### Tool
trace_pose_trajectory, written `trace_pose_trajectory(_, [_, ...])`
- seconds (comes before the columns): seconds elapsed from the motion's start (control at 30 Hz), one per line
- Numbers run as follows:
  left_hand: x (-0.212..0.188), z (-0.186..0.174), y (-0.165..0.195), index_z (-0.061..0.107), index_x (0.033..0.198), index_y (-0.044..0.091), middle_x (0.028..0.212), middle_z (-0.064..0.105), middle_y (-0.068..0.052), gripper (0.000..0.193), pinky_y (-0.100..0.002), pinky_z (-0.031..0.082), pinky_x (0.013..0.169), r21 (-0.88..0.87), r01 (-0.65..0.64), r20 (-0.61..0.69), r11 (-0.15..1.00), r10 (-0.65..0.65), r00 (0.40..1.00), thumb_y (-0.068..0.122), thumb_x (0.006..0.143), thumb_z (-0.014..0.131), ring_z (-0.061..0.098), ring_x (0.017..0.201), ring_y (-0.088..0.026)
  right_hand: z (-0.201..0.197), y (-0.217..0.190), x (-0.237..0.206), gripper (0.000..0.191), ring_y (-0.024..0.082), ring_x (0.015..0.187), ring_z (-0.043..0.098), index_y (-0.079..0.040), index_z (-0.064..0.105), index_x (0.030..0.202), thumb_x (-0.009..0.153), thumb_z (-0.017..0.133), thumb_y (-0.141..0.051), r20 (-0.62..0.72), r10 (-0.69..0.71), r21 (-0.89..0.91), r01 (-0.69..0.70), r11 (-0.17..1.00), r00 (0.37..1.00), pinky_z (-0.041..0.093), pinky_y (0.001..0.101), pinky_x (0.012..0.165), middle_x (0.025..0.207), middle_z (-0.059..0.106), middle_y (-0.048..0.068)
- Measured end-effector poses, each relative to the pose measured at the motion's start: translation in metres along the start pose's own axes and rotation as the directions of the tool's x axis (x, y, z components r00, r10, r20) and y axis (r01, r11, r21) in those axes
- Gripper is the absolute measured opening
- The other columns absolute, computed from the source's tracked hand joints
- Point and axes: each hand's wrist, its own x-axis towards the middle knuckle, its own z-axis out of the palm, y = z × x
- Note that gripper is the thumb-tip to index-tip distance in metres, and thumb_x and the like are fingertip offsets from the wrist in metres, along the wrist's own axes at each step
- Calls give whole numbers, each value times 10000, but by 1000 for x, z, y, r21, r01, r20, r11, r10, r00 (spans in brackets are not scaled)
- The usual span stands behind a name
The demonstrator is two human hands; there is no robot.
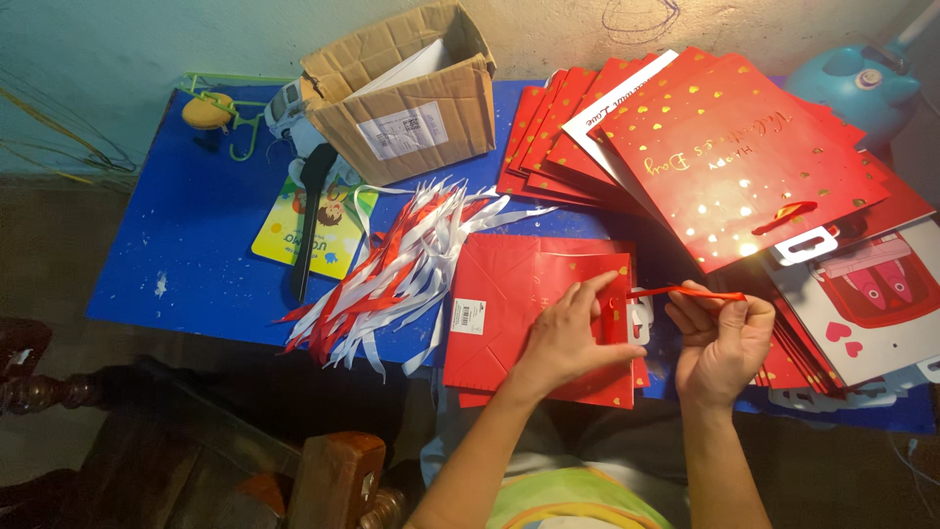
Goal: The person assembles red Valentine's Day gift bags by threading red and white ribbons through the handle slots and tying them. The person handles multiple bags and ribbons on a blue table, stacking completed bags to the side.
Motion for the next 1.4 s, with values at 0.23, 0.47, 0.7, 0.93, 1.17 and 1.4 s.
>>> trace_pose_trajectory(0.23, [-11,17,7,325,1578,106,1258,587,-227,1007,-500,511,965,145,-99,-123,985,117,985,347,737,823,608,1167,-408,-1,0,-3,140,299,1023,727,-84,439,1217,1209,479,-218,32,-26,42,25,999,999,610,488,949,1112,691,180])
trace_pose_trajectory(0.47, [-17,2,3,602,1379,41,789,591,-132,536,-356,541,658,-298,135,-47,945,-156,987,142,857,669,607,668,-215,-4,2,-11,142,178,813,610,-69,496,1129,1169,528,-201,211,41,40,-50,998,977,572,500,986,851,606,74])
trace_pose_trajectory(0.7, [-24,-13,27,678,1286,-8,784,612,-126,397,-374,532,636,-131,-127,-291,983,84,953,66,897,654,636,674,-221,5,3,-16,123,81,798,561,9,623,1046,997,581,-95,436,400,-588,-82,805,806,476,275,725,874,618,23])
trace_pose_trajectory(0.93, [-37,-32,53,681,1307,0,776,586,-99,461,-398,517,652,119,-260,-340,958,286,896,48,849,698,597,732,-253,26,-11,-17,228,118,651,582,-16,660,1119,943,601,-148,398,558,-793,-33,608,728,490,308,568,808,684,53])
trace_pose_trajectory(1.17, [-41,-39,60,703,1300,41,754,567,-72,450,-381,508,619,204,-294,-396,934,353,847,36,850,710,579,707,-235,35,-14,-17,188,132,720,625,4,628,1033,902,632,-130,509,540,-786,106,609,670,552,324,652,805,718,76])
trace_pose_trajectory(1.4, [-40,-43,58,695,1292,45,763,572,-61,451,-372,517,627,183,-302,-445,935,353,823,28,841,705,570,699,-228,50,-50,-34,247,236,781,719,-25,674,1107,864,632,-14,582,353,-784,389,484,733,569,344,666,888,728,119])
